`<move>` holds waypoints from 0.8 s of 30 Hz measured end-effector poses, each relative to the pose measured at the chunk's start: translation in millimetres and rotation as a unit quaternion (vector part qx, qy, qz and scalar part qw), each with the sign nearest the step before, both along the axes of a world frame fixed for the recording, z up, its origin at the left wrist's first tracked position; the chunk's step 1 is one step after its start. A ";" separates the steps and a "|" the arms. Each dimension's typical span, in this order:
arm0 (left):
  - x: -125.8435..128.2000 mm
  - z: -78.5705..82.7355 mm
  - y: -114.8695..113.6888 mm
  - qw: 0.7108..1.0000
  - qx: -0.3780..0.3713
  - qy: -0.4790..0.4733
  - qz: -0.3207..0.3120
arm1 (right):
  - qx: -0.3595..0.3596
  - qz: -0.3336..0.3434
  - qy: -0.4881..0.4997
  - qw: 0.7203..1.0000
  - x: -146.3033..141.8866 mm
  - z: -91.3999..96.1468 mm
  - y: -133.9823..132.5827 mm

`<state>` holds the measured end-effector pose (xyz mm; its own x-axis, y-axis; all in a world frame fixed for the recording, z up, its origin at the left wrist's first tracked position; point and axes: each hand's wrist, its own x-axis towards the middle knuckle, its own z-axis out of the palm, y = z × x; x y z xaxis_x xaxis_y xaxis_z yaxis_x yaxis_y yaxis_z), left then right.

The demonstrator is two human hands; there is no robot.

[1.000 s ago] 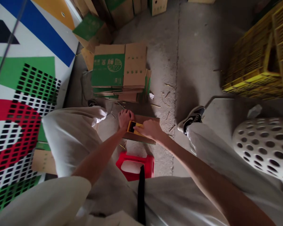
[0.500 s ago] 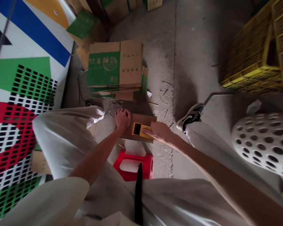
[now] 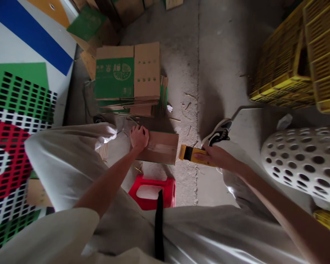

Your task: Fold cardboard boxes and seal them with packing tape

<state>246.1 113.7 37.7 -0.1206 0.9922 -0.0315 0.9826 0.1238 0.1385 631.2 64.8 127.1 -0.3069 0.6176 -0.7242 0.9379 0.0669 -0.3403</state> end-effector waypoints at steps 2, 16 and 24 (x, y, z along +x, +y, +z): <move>-0.2 0.0 -0.1 1.000 0.003 -0.008 0.003 | -0.002 -0.020 0.006 1.000 11.1 -6.0 -4.1; 1.1 8.7 -0.6 1.000 -0.014 -0.016 0.004 | -0.001 -0.100 -0.026 0.995 101.8 -6.4 -24.7; 2.3 11.6 -2.5 1.000 -0.019 -0.019 0.010 | 0.038 0.001 -0.144 0.989 54.7 -6.1 -8.0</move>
